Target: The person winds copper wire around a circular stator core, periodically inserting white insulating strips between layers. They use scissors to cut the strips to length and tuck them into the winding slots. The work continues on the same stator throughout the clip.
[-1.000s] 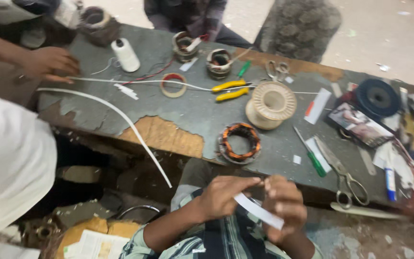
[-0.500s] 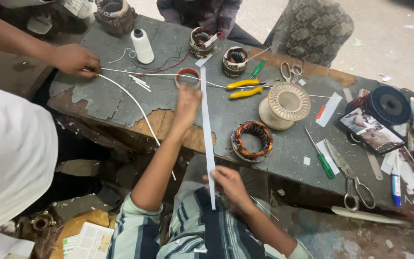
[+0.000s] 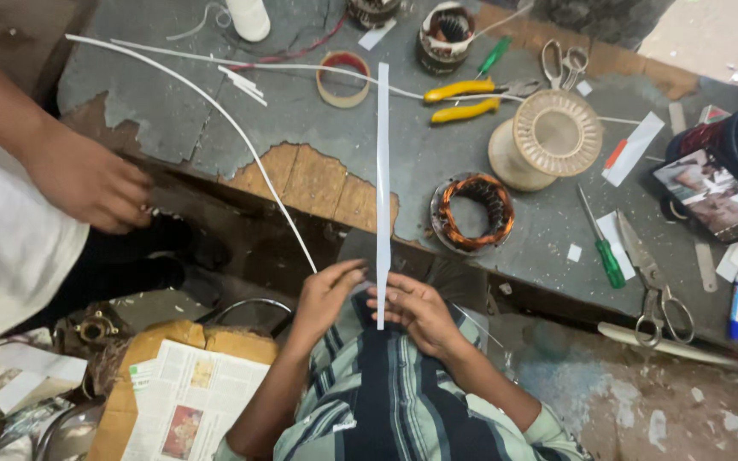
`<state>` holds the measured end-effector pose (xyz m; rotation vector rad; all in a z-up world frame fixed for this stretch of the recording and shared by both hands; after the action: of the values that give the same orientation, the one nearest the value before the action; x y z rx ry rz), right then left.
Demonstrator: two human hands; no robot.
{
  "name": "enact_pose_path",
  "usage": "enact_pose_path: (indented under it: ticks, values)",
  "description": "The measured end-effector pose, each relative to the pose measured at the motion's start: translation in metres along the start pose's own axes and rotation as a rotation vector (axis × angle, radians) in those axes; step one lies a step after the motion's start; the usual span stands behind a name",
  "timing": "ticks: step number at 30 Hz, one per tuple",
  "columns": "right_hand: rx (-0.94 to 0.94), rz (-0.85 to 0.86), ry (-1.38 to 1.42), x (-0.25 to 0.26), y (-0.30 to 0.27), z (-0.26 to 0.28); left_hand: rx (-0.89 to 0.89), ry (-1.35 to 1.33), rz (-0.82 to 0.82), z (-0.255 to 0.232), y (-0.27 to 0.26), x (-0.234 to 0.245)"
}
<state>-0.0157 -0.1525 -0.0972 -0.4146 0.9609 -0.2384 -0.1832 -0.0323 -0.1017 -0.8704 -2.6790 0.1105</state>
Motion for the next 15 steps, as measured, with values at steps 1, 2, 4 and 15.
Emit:
enact_pose_path:
  ticks: [1, 2, 4, 15]
  values:
    - [0.008, 0.009, -0.005, -0.001, -0.001, 0.0, 0.023, -0.095, 0.044, 0.001, 0.005, -0.007]
    - [0.016, 0.017, -0.01, -0.002, -0.003, 0.001, 0.046, -0.19, 0.088, 0.001, 0.01, -0.014]
    - [0.038, -0.014, -0.047, -0.002, -0.01, 0.006, 0.092, -0.315, 0.163, -0.006, 0.026, -0.027]
    - [1.027, -0.738, -1.227, 0.075, -0.128, 0.109, 0.137, -0.375, 0.1, -0.061, 0.046, -0.004]
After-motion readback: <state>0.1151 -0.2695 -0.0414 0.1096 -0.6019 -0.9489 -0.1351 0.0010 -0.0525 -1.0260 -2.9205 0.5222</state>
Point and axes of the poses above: each hand's wrist, its own y-axis towards the middle knuckle, its own x-axis out of the back of the hand, z = x × y, the point moved 2 cm from there along y, towards the middle knuckle, and after that the axes turned 12 degrees about y, right-handed, at the moved point
